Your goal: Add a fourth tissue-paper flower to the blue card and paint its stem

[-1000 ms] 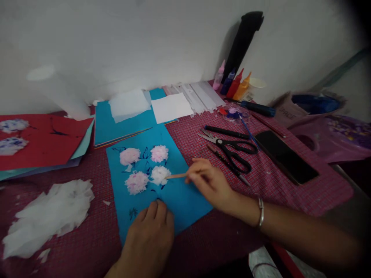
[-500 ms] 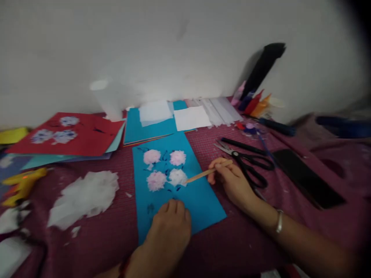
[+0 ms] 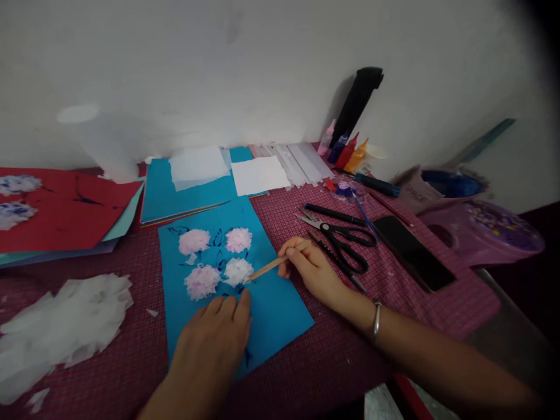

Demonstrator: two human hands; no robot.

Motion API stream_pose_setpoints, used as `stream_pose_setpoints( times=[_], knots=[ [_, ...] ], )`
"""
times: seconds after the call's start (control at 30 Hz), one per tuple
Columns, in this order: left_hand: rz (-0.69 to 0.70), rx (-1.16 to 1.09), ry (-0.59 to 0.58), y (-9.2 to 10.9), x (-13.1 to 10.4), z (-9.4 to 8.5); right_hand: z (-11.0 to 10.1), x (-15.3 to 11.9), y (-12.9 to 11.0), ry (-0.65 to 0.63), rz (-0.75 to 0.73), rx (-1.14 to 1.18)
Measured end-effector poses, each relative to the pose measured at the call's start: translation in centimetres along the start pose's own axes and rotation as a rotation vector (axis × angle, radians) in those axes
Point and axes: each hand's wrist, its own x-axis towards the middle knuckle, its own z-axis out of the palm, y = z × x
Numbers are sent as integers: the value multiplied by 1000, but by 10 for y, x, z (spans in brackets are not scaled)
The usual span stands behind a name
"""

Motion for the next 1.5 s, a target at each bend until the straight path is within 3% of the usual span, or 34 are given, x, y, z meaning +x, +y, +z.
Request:
stream_pose_setpoints(
  times=[0.1,0.3,0.47,0.7,0.9,1.1,1.33,1.43,1.5],
  knots=[
    [-21,3,-11,-2,3,-1,-1,-1,3,-13,-11,-1],
    [75,47,-84,1,-1,-5,-2,-3,10,-11,-41,-14],
    [101,17,-98,-1,-2,1,-1,-4,11,-7,-31,-12],
    [-21,9,59,0,7,4,0,-7,8,1,-15,-8],
    [-94,48,55,0,9,0,-4,-5,4,-9,11,18],
    [-94,48,70,-1,14,2,-13,0,2,94,120,132],
    [-28,-57,46,10,-4,-25,-20,-2,-3,147,191,272],
    [-28,-158,-43,-9,-26,-38,-22,-3,0,115,206,221],
    [-168,-171,-61,-40,-44,-44,-23,-3,2,97,213,173]
  ],
)
